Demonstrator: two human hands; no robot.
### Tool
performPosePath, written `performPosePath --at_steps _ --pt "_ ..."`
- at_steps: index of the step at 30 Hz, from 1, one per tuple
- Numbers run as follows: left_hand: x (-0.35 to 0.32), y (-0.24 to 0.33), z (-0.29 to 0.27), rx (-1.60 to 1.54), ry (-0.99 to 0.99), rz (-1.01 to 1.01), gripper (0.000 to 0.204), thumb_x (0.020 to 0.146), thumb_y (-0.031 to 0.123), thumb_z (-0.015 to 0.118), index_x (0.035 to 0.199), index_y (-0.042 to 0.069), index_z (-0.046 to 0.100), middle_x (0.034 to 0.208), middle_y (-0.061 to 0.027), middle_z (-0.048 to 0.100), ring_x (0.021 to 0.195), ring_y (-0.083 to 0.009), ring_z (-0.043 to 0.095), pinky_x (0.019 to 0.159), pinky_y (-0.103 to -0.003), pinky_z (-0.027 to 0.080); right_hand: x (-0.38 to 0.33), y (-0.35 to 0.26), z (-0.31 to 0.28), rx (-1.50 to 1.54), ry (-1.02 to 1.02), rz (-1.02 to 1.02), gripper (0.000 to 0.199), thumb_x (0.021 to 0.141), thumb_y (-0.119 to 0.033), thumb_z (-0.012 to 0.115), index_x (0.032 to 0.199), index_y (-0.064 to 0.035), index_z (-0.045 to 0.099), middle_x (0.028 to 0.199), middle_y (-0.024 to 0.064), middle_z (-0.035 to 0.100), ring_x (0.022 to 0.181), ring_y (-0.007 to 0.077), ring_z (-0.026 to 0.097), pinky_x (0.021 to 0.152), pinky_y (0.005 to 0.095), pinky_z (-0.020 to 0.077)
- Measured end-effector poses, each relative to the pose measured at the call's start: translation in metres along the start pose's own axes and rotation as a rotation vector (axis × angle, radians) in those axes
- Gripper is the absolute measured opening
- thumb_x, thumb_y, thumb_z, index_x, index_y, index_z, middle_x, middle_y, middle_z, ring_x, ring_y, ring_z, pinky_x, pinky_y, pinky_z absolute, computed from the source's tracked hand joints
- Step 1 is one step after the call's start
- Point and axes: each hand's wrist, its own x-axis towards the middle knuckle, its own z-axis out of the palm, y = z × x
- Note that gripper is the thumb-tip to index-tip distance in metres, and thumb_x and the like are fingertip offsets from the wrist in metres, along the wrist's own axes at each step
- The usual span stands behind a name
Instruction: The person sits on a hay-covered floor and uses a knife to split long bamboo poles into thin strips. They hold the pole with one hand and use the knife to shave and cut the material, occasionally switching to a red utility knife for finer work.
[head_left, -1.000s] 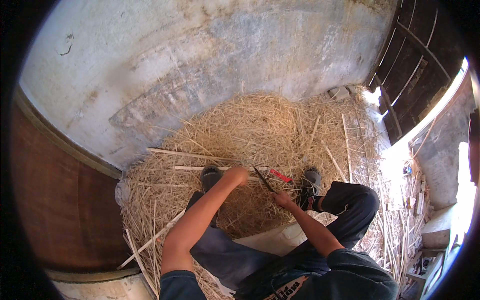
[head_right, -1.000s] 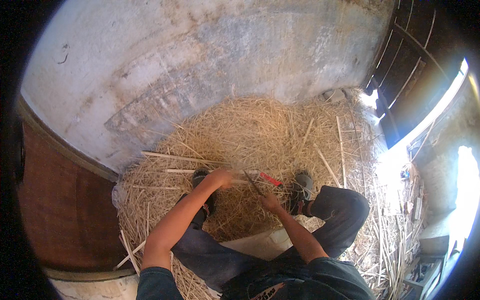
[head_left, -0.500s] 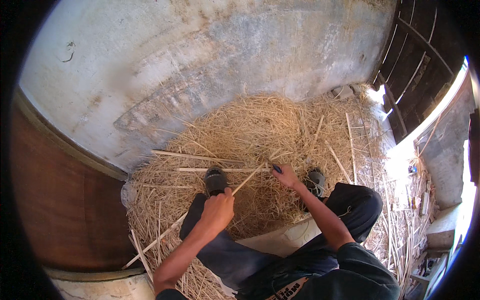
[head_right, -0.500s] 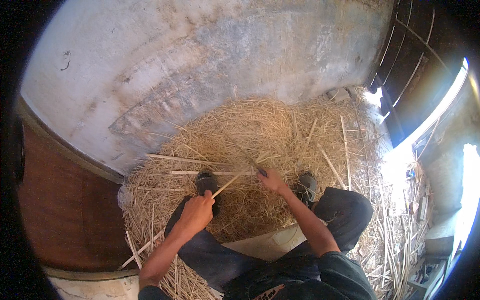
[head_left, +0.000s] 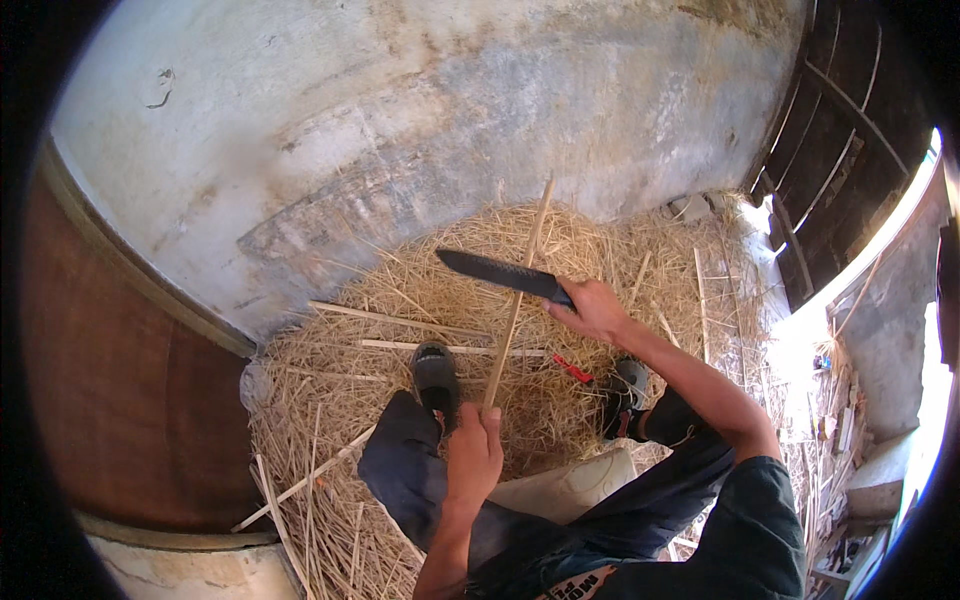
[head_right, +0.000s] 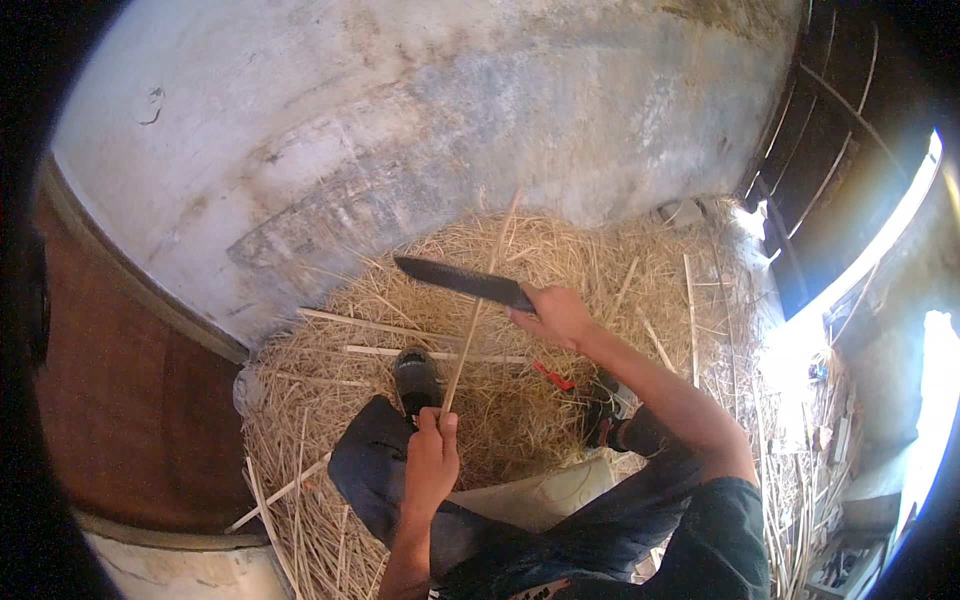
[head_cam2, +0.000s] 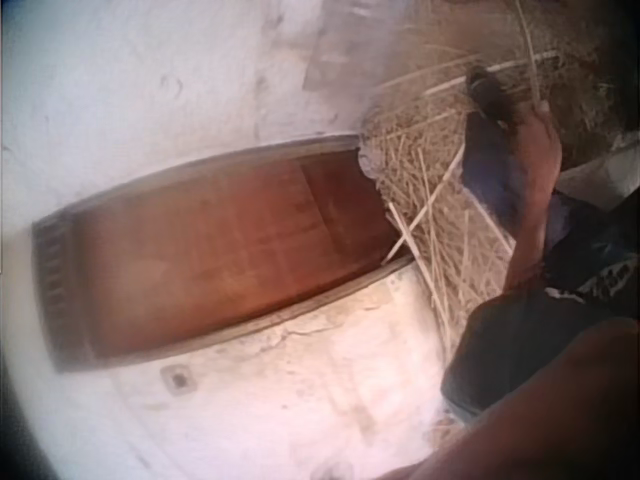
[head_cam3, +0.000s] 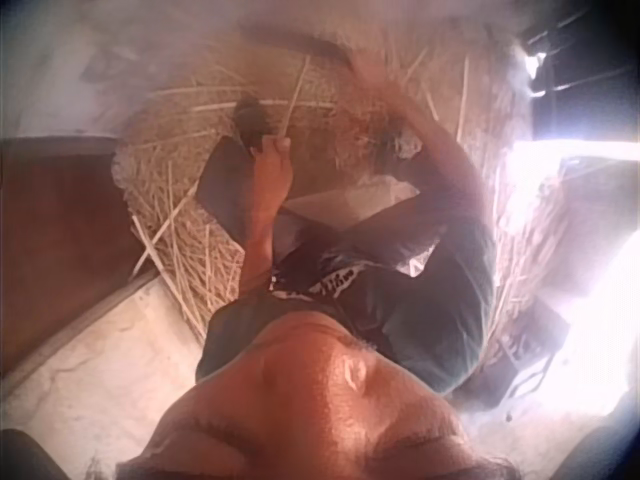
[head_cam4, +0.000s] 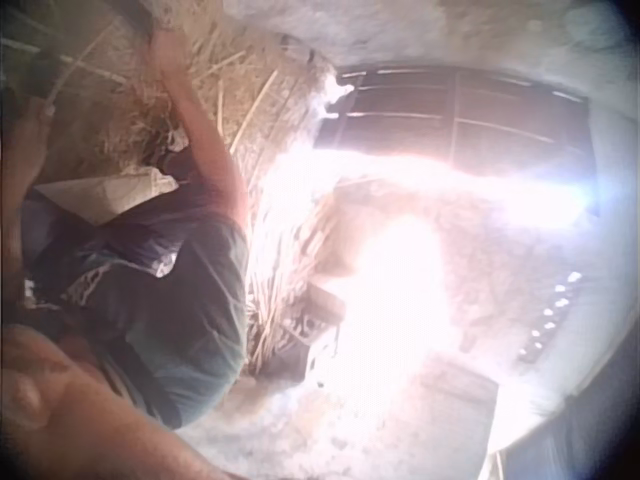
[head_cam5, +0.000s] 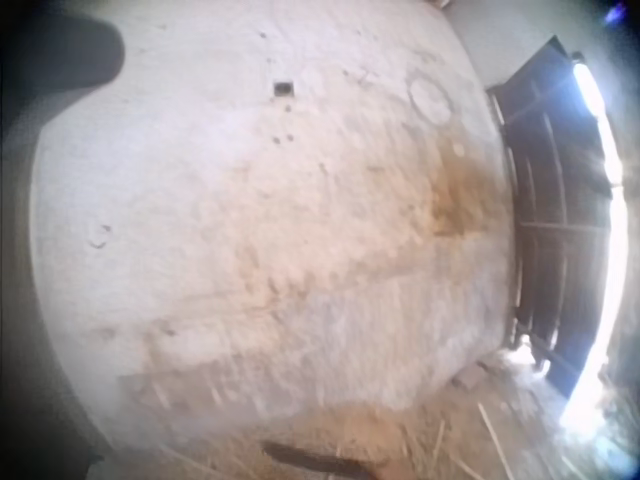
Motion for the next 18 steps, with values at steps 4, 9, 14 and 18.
performPosePath --at_steps 4,9,14,18 --pt "-0.003 0.007 0.010 -0.040 0.027 0.025 0.031 0.108 0.032 0.044 0.105 0.002 0.048 0.070 -0.0255 0.062 0.067 -0.0493 0.063 0.056 -0.055 0.046 -0.019 -0.002 -0.009 -0.059 -0.078 -0.075 0.058 0.099 -0.050 0.055 0.121 0.0040 0.054 0.061 0.0214 0.058 0.058 0.0415 0.062 0.058 0.0506 0.0502" --pt "-0.011 -0.009 0.030 -0.094 0.080 0.119 0.036 0.110 0.035 0.039 0.107 0.002 0.053 0.056 -0.0083 0.047 0.041 -0.0228 0.046 0.042 -0.041 0.034 -0.026 0.036 -0.023 -0.170 -0.013 0.026 0.065 0.098 -0.056 0.053 0.130 0.0008 0.053 0.068 0.0229 0.063 0.068 0.0403 0.067 0.062 0.0508 0.0532" --pt "-0.030 -0.007 0.041 -0.084 -0.020 0.001 0.030 0.108 0.030 0.043 0.104 0.001 0.051 0.066 -0.0212 0.059 0.062 -0.0465 0.061 0.052 -0.052 0.043 -0.020 0.057 -0.050 -0.357 -0.073 0.089 0.062 0.099 -0.058 0.050 0.125 -0.0013 0.059 0.070 0.0233 0.064 0.068 0.0399 0.066 0.065 0.0514 0.0531" --pt "-0.028 -0.012 0.052 -0.229 0.009 0.023 0.031 0.108 0.030 0.043 0.101 0.001 0.052 0.062 -0.0191 0.053 0.052 -0.0427 0.055 0.049 -0.049 0.038 -0.024 0.045 -0.032 0.001 -0.064 0.134 0.060 0.100 -0.056 0.052 0.119 0.0000 0.061 0.070 0.0242 0.063 0.069 0.0399 0.065 0.066 0.0514 0.0502"
